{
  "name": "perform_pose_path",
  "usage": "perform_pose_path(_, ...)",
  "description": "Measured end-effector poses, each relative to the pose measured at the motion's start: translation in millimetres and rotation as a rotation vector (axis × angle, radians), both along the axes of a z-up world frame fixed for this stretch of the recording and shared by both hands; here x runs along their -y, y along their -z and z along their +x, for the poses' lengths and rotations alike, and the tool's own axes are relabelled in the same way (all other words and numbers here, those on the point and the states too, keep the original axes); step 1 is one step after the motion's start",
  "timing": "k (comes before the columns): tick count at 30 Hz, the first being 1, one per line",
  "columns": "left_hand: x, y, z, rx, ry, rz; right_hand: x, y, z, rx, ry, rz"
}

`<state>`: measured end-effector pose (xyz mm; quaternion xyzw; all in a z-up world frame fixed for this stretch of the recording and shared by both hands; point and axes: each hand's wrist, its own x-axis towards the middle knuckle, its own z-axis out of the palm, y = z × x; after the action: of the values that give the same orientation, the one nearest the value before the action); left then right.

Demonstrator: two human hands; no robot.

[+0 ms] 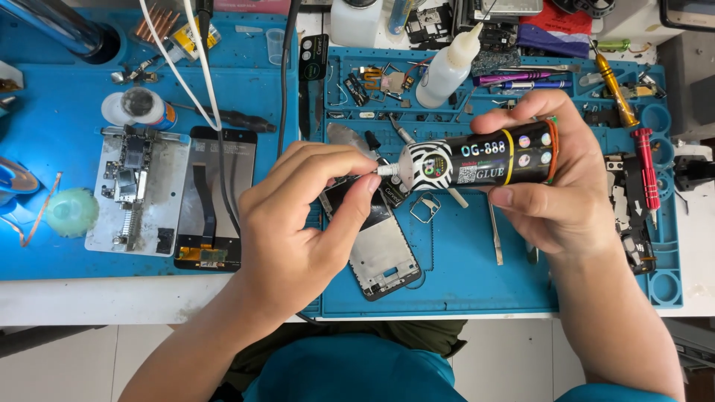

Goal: The person cleans a small electronic component with a cotton swab and then applies adhesive from a tube along the edges of a disassembled smartphone frame.

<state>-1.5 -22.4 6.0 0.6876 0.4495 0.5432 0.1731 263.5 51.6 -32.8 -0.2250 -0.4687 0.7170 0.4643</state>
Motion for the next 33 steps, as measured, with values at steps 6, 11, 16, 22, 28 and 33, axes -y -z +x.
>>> perform_pose_path(6,5,-9,-10,-0.003,0.096,-0.129,-4,-6,-3,0.071,-0.076,0.003)
perform_pose_path(11,12,-12,-17,0.023,0.276,-0.243,-7,-6,-1,0.041,-0.175,-0.028)
perform_pose_path(16,16,-16,-22,-0.033,0.425,-0.296,-8,-6,2,0.067,-0.229,-0.033)
perform_pose_path(22,16,-14,-24,-0.083,0.55,-0.322,-8,-4,5,0.052,-0.249,-0.053)
perform_pose_path(28,18,-12,-24,-0.076,0.533,-0.338,-6,-6,5,0.066,-0.242,-0.039)
perform_pose_path(33,22,-9,-24,-0.078,0.508,-0.357,-6,-8,3,0.047,-0.261,-0.028)
